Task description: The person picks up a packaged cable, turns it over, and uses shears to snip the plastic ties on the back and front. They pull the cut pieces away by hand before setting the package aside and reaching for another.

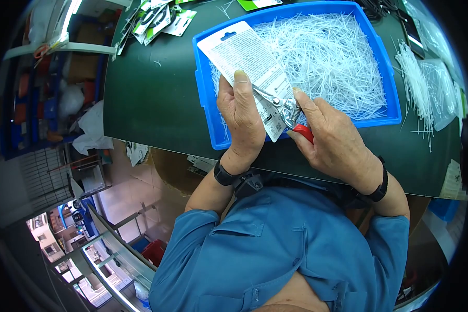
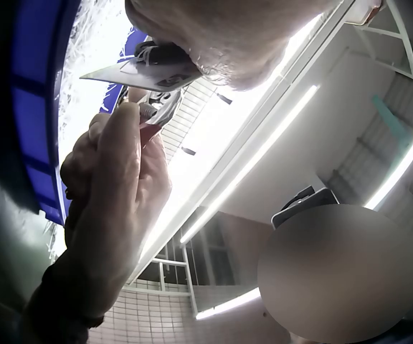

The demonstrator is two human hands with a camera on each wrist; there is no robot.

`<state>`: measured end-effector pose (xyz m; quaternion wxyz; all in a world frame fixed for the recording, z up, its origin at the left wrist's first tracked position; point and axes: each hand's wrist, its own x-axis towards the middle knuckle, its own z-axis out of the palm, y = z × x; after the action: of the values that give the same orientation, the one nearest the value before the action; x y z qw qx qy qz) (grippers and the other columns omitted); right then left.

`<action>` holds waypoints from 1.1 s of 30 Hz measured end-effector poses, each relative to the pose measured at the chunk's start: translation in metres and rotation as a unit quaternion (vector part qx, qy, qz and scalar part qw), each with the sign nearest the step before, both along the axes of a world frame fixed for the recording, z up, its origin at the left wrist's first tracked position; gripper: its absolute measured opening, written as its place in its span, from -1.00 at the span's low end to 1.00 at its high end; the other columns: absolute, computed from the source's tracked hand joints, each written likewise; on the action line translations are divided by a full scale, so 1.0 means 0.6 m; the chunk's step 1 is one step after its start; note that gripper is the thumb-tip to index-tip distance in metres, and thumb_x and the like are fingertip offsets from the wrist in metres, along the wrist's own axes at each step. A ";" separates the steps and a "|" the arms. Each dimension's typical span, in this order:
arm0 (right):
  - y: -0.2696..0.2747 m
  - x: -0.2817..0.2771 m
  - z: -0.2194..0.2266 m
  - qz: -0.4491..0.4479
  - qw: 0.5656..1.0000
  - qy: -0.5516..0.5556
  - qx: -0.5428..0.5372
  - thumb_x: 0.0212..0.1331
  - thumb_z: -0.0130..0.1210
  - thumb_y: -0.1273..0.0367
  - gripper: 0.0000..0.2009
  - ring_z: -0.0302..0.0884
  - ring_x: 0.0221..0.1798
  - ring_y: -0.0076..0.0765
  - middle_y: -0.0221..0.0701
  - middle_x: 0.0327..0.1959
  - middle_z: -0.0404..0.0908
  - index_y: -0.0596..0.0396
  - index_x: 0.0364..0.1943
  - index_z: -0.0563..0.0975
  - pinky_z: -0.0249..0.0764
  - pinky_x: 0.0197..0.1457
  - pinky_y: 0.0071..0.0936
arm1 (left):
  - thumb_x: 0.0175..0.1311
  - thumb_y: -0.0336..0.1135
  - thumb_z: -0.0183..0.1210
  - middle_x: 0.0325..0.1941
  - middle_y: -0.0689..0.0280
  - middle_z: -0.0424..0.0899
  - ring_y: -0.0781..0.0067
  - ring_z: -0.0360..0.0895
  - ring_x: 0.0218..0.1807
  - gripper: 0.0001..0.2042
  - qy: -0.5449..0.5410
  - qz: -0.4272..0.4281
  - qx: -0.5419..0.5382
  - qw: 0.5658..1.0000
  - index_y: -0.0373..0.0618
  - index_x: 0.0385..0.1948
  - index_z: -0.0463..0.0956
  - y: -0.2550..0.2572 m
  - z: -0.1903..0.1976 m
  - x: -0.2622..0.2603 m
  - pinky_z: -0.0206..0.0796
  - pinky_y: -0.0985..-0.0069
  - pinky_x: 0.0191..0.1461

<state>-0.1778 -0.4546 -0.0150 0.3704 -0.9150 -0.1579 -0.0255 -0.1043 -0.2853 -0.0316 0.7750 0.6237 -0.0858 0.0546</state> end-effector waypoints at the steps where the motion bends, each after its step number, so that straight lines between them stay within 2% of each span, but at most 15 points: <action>1: -0.002 0.001 0.003 0.001 1.000 0.006 0.001 0.15 0.39 0.42 -0.24 0.55 -0.30 0.02 -0.11 -0.25 0.52 0.36 0.44 0.29 0.52 -0.19 -0.16 | 0.67 -0.06 -0.04 0.02 0.13 0.67 0.54 0.62 0.00 -0.56 0.010 -0.012 -0.016 1.000 -0.32 0.23 0.38 0.004 -0.002 0.001 0.50 0.54 0.09; 3: -0.009 0.007 0.008 -0.008 1.000 -0.008 0.024 0.16 0.38 0.43 -0.26 0.56 -0.28 -0.02 -0.11 -0.24 0.54 0.34 0.43 0.31 0.53 -0.17 -0.20 | 0.65 -0.09 0.05 0.04 0.14 0.68 0.52 0.64 0.01 -0.58 0.029 -0.035 -0.047 0.998 -0.32 0.22 0.41 0.014 -0.002 0.006 0.51 0.53 0.12; 7: -0.041 0.025 0.025 -0.040 0.995 -0.040 0.086 0.17 0.34 0.46 -0.32 0.60 -0.23 -0.12 -0.14 -0.20 0.59 0.30 0.41 0.38 0.54 -0.09 -0.29 | 0.56 -0.20 0.20 0.12 0.12 0.69 0.43 0.66 0.07 -0.62 0.085 -0.075 -0.009 0.994 -0.29 0.21 0.46 0.046 0.017 0.021 0.51 0.46 0.21; 9: -0.058 0.034 0.031 -0.070 0.988 -0.058 0.122 0.16 0.31 0.47 -0.36 0.62 -0.18 -0.20 -0.15 -0.16 0.62 0.27 0.39 0.43 0.54 -0.03 -0.35 | 0.53 -0.23 0.23 0.15 0.11 0.69 0.41 0.67 0.09 -0.63 0.103 -0.093 -0.027 0.990 -0.28 0.20 0.47 0.071 0.025 0.030 0.51 0.44 0.23; 12: -0.068 0.048 0.019 -0.092 0.976 -0.108 0.165 0.17 0.36 0.38 -0.40 0.57 -0.26 -0.25 -0.22 -0.26 0.59 0.29 0.32 0.49 0.53 -0.13 -0.32 | 0.48 -0.31 0.29 0.19 0.09 0.69 0.35 0.67 0.14 -0.64 0.138 -0.127 -0.063 0.980 -0.25 0.19 0.50 0.101 0.037 0.045 0.51 0.39 0.27; 14: -0.069 0.048 0.019 -0.103 0.968 -0.133 0.188 0.17 0.38 0.34 -0.41 0.54 -0.30 -0.27 -0.25 -0.30 0.58 0.30 0.28 0.51 0.53 -0.18 -0.31 | 0.52 -0.26 0.24 0.21 0.08 0.69 0.30 0.66 0.19 -0.67 0.143 -0.125 -0.083 0.978 -0.24 0.17 0.51 0.110 0.047 0.055 0.52 0.34 0.28; 16: -0.071 0.041 0.029 -0.089 0.978 -0.051 0.182 0.12 0.36 0.39 -0.37 0.60 -0.18 -0.25 -0.20 -0.16 0.62 0.22 0.34 0.49 0.52 -0.03 -0.38 | 0.54 -0.24 0.22 0.22 0.08 0.69 0.27 0.65 0.22 -0.68 0.145 -0.121 -0.090 0.978 -0.24 0.15 0.51 0.108 0.052 0.060 0.52 0.32 0.28; 17: -0.069 0.039 0.031 -0.081 0.981 -0.010 0.178 0.10 0.35 0.42 -0.35 0.63 -0.12 -0.24 -0.17 -0.08 0.65 0.19 0.37 0.48 0.51 0.04 -0.42 | 0.56 -0.19 0.19 0.13 0.13 0.71 0.29 0.66 0.16 -0.71 0.160 -0.082 -0.122 0.976 -0.21 0.09 0.53 0.099 0.054 0.061 0.52 0.32 0.26; 19: -0.060 0.037 0.032 -0.046 0.985 -0.010 0.164 0.08 0.36 0.43 -0.34 0.63 -0.12 -0.23 -0.18 -0.10 0.64 0.17 0.37 0.48 0.52 0.03 -0.41 | 0.60 -0.10 0.12 -0.05 0.23 0.75 0.33 0.66 0.05 -0.72 0.189 -0.001 -0.185 0.964 -0.16 -0.04 0.55 0.082 0.063 0.065 0.52 0.31 0.21; 20: -0.055 0.035 0.032 -0.015 0.989 -0.010 0.147 0.06 0.37 0.43 -0.33 0.62 -0.13 -0.22 -0.18 -0.11 0.63 0.15 0.37 0.49 0.52 0.02 -0.40 | 0.60 -0.10 0.12 -0.05 0.23 0.75 0.33 0.66 0.05 -0.72 0.189 0.003 -0.183 0.965 -0.16 -0.04 0.55 0.091 0.055 0.072 0.52 0.31 0.21; 23: -0.038 0.026 0.033 0.035 0.991 0.008 0.131 0.01 0.40 0.44 -0.30 0.60 -0.17 -0.19 -0.20 -0.15 0.61 0.13 0.36 0.50 0.52 -0.03 -0.36 | 0.70 0.05 -0.13 -0.38 0.40 0.56 0.41 0.50 -0.22 -0.59 0.190 -0.232 -0.337 0.893 -0.03 -0.26 0.51 0.124 0.019 0.096 0.45 0.36 0.04; 24: -0.032 0.022 0.034 0.050 0.990 0.023 0.128 -0.02 0.42 0.45 -0.29 0.59 -0.19 -0.17 -0.20 -0.18 0.59 0.12 0.35 0.50 0.51 -0.06 -0.34 | 0.70 0.05 -0.13 -0.38 0.40 0.56 0.41 0.50 -0.22 -0.59 0.191 -0.229 -0.335 0.894 -0.03 -0.26 0.51 0.125 0.015 0.100 0.45 0.36 0.04; 27: -0.019 0.017 0.032 0.072 0.991 0.021 0.115 -0.06 0.46 0.45 -0.27 0.56 -0.23 -0.14 -0.22 -0.23 0.55 0.11 0.34 0.50 0.49 -0.13 -0.28 | 0.74 0.10 -0.36 -0.51 0.45 0.28 0.49 0.23 -0.38 -0.48 0.116 -0.371 -0.389 0.835 0.05 -0.39 0.44 0.119 -0.002 0.103 0.30 0.41 -0.11; 31: -0.008 0.009 0.026 0.083 0.993 -0.016 0.085 -0.10 0.51 0.45 -0.25 0.51 -0.28 -0.12 -0.24 -0.28 0.50 0.09 0.33 0.51 0.45 -0.20 -0.24 | 0.74 0.09 -0.51 -0.52 0.47 0.29 0.49 0.19 -0.39 -0.41 0.088 -0.379 -0.358 0.849 0.05 -0.43 0.43 0.103 0.015 0.098 0.23 0.44 -0.14; 33: -0.006 0.007 0.025 0.084 0.994 -0.028 0.069 -0.10 0.52 0.44 -0.24 0.50 -0.29 -0.10 -0.25 -0.29 0.49 0.09 0.33 0.51 0.44 -0.21 -0.23 | 0.74 0.08 -0.48 -0.53 0.47 0.29 0.50 0.19 -0.39 -0.42 0.082 -0.393 -0.355 0.844 0.05 -0.46 0.41 0.103 0.016 0.102 0.22 0.45 -0.14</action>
<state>-0.1733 -0.4582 0.0001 0.4292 -0.8695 -0.2427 -0.0305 -0.0431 -0.2236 -0.0220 0.9044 0.2223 -0.2341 -0.2789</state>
